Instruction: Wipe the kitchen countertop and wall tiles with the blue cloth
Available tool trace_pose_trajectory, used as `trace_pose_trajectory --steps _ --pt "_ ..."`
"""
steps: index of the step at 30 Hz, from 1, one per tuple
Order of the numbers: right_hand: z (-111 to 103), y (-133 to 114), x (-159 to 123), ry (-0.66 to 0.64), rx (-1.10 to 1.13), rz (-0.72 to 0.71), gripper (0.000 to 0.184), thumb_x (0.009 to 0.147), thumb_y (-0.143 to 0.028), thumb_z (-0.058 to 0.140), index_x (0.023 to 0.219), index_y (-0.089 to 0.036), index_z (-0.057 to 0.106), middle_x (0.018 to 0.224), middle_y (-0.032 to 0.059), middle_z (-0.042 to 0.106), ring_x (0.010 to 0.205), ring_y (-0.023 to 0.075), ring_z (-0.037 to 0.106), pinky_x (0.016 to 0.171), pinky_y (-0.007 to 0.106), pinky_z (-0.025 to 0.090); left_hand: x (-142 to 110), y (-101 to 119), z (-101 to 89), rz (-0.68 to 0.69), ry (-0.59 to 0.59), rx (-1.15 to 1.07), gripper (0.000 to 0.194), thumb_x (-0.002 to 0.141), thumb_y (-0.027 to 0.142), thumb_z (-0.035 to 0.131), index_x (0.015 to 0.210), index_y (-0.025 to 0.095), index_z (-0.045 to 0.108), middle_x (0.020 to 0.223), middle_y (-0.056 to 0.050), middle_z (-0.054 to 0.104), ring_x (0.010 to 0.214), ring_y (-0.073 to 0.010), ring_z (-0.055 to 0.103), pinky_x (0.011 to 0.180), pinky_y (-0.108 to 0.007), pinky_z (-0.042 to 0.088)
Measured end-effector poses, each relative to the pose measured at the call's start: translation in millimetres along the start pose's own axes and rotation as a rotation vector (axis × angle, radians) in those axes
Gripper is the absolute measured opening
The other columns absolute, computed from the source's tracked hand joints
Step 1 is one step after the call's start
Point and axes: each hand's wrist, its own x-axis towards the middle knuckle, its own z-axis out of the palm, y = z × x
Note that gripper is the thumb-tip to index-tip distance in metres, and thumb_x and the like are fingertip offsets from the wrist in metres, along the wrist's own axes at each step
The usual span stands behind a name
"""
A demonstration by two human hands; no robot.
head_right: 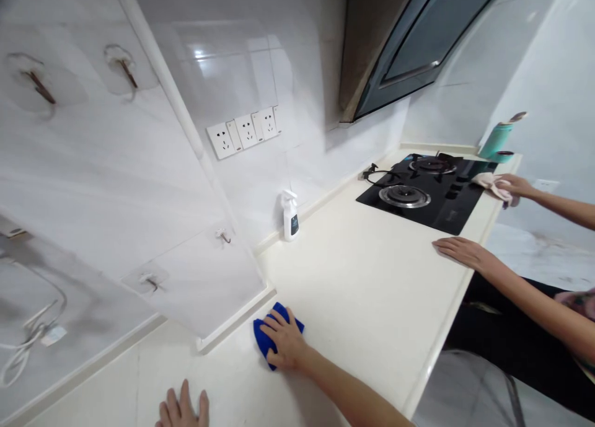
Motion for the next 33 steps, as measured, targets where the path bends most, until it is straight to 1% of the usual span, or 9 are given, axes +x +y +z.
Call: trace_pose_trajectory --steps 3,7,11,15,17,21,24,27,33 --pt "-14 36 -35 0.034 -0.06 0.094 0.071 0.075 -0.037 0.051 0.145 -0.028 0.046 0.154 0.0045 0.043 0.147 0.0318 0.025 0.12 0.062 0.0 1 3 -5.2 -0.011 -0.038 0.019 0.075 0.09 0.058 0.02 0.147 0.014 0.042 0.158 -0.02 0.033 0.147 -0.0408 0.025 0.117 -0.058 0.025" --pt "-22 78 -76 0.156 -0.227 0.306 0.067 0.08 -0.036 0.045 0.146 -0.025 0.045 0.156 0.0062 0.04 0.147 0.0326 0.025 0.118 0.064 0.011 0 6 -9.5 -0.009 -0.047 0.044 0.07 0.09 0.053 0.028 0.146 0.015 0.044 0.157 -0.02 0.034 0.147 -0.04 0.025 0.118 -0.056 0.024" --pt "-7 87 -99 0.257 -0.355 0.47 0.064 0.087 -0.037 0.041 0.148 -0.021 0.043 0.156 0.0078 0.039 0.148 0.0341 0.023 0.116 0.065 0.017 -2 7 -8.4 -0.005 -0.035 0.034 0.069 0.091 0.052 0.028 0.146 0.014 0.045 0.156 -0.021 0.035 0.146 -0.0411 0.026 0.117 -0.057 0.024" --pt "10 64 -80 0.21 -0.382 0.426 0.066 0.091 -0.048 0.039 0.151 -0.019 0.038 0.16 0.0086 0.032 0.149 0.0378 0.017 0.115 0.068 0.015 -4 7 -4.7 -0.008 -0.016 0.013 0.07 0.091 0.052 0.024 0.146 0.014 0.045 0.157 -0.021 0.034 0.147 -0.0415 0.024 0.117 -0.058 0.024" --pt "9 50 -51 0.167 -0.375 0.417 0.067 0.091 -0.049 0.039 0.151 -0.018 0.038 0.16 0.0101 0.032 0.148 0.0394 0.017 0.114 0.069 0.015 -4 7 -2.7 -0.015 -0.01 0.009 0.07 0.091 0.052 0.024 0.146 0.014 0.045 0.157 -0.02 0.034 0.147 -0.041 0.023 0.117 -0.058 0.023" --pt "-1 21 15 0.147 -0.373 0.526 0.067 0.087 -0.039 0.044 0.147 -0.009 0.041 0.156 0.0174 0.036 0.145 0.043 0.021 0.111 0.068 0.02 -5 5 -0.6 0.02 0.013 0.004 0.07 0.092 0.053 0.024 0.145 0.012 0.045 0.155 -0.022 0.037 0.147 -0.0413 0.024 0.116 -0.06 0.025" --pt "5 -5 45 0.108 -0.387 0.526 0.068 0.085 -0.035 0.046 0.145 -0.004 0.042 0.151 0.0232 0.039 0.142 0.0447 0.024 0.109 0.067 0.025 -7 5 -1.9 0.068 0.071 0.002 0.067 0.092 0.049 0.028 0.143 0.01 0.047 0.154 -0.025 0.037 0.148 -0.0416 0.02 0.116 -0.061 0.024" --pt "23 -33 53 0.054 -0.394 0.443 0.07 0.083 -0.036 0.047 0.144 -0.002 0.041 0.15 0.0259 0.039 0.141 0.0452 0.025 0.11 0.066 0.025 -8 9 -4.4 0.087 0.11 -0.002 0.064 0.092 0.045 0.032 0.142 0.009 0.049 0.155 -0.026 0.035 0.15 -0.0413 0.016 0.116 -0.062 0.023" --pt "52 -83 44 -0.058 -0.265 0.211 0.074 0.082 -0.041 0.048 0.146 -0.005 0.038 0.153 0.0248 0.035 0.143 0.0434 0.022 0.113 0.066 0.02 -10 12 -4.6 0.081 0.112 -0.008 0.06 0.094 0.041 0.035 0.143 0.009 0.047 0.155 -0.027 0.034 0.151 -0.0403 0.013 0.117 -0.063 0.022"
